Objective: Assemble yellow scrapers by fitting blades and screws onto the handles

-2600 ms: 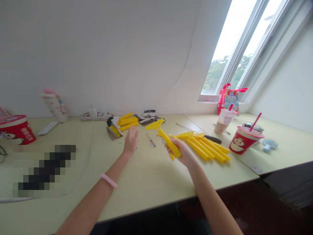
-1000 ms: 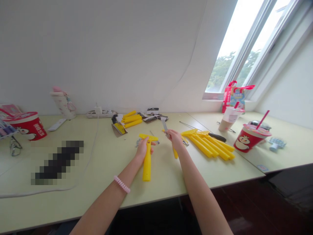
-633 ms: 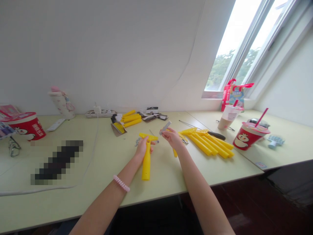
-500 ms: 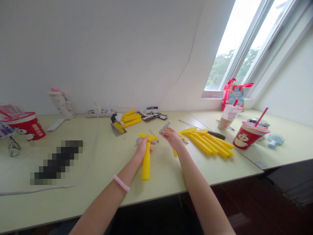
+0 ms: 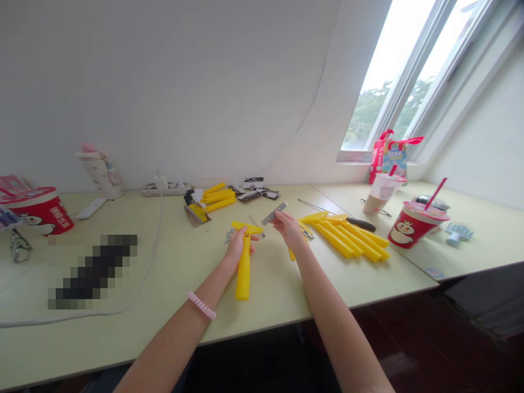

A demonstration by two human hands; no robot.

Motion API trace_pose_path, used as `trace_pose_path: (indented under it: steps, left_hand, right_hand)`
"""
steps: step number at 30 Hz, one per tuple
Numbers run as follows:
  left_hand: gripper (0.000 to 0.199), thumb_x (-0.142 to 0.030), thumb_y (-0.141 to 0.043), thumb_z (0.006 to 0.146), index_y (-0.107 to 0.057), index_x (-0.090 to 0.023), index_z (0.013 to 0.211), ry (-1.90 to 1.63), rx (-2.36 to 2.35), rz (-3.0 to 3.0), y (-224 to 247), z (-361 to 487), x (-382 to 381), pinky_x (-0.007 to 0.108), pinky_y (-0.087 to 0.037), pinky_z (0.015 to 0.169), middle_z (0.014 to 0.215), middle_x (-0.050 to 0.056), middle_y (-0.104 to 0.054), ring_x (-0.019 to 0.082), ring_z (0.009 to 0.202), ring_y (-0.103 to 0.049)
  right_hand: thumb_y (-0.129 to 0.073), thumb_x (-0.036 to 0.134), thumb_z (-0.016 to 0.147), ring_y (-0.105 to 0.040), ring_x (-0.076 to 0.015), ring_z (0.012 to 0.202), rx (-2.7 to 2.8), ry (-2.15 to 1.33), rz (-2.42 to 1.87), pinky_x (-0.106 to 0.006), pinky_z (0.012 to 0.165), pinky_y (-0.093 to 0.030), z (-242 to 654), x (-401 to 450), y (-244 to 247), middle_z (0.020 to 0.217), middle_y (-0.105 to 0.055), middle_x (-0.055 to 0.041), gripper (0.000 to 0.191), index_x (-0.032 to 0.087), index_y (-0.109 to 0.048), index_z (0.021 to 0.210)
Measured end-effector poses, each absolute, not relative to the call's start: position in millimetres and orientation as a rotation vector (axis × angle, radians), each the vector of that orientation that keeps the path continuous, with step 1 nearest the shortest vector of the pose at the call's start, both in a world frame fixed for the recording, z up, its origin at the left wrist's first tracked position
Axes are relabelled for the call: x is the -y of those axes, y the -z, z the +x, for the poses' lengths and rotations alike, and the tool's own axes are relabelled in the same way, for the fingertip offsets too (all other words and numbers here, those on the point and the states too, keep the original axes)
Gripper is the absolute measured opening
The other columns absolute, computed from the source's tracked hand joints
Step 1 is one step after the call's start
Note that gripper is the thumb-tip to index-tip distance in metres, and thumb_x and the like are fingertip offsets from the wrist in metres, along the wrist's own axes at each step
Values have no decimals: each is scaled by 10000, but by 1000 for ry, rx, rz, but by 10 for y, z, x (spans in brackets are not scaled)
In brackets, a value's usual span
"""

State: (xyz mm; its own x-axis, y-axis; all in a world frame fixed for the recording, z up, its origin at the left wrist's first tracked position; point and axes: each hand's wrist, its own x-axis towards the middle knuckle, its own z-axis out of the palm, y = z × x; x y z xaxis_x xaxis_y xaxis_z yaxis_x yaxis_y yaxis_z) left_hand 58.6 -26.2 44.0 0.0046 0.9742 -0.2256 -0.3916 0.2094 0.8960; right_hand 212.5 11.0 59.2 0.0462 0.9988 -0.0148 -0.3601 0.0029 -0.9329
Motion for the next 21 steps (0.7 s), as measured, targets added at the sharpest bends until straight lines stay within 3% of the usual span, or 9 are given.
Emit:
trace_pose_path:
  steps: [7,21]
  left_hand:
    - [207,-319,-407,829,-482,-152,926,-1223,-1048,748,-432,582,261,204,-308,311,587,21,-611,87,292,-439]
    - [196,-319,-406,830,-448,-148,918,-1228,-1073,780,-433,575,267,205,-322,320,599,31,-620,87,295,-440]
  right_hand:
    - [-685,223,596,-613,-96,624,870,-1282,-879,-186,574,-434,2114,-93,-601,689,-645,28,226,194,-517,744]
    - [-581,242,721,-664,-152,629,793,-1283,-868,-215,547,-467,2114,-150,-591,637,-682,-8,91,192,-508,699]
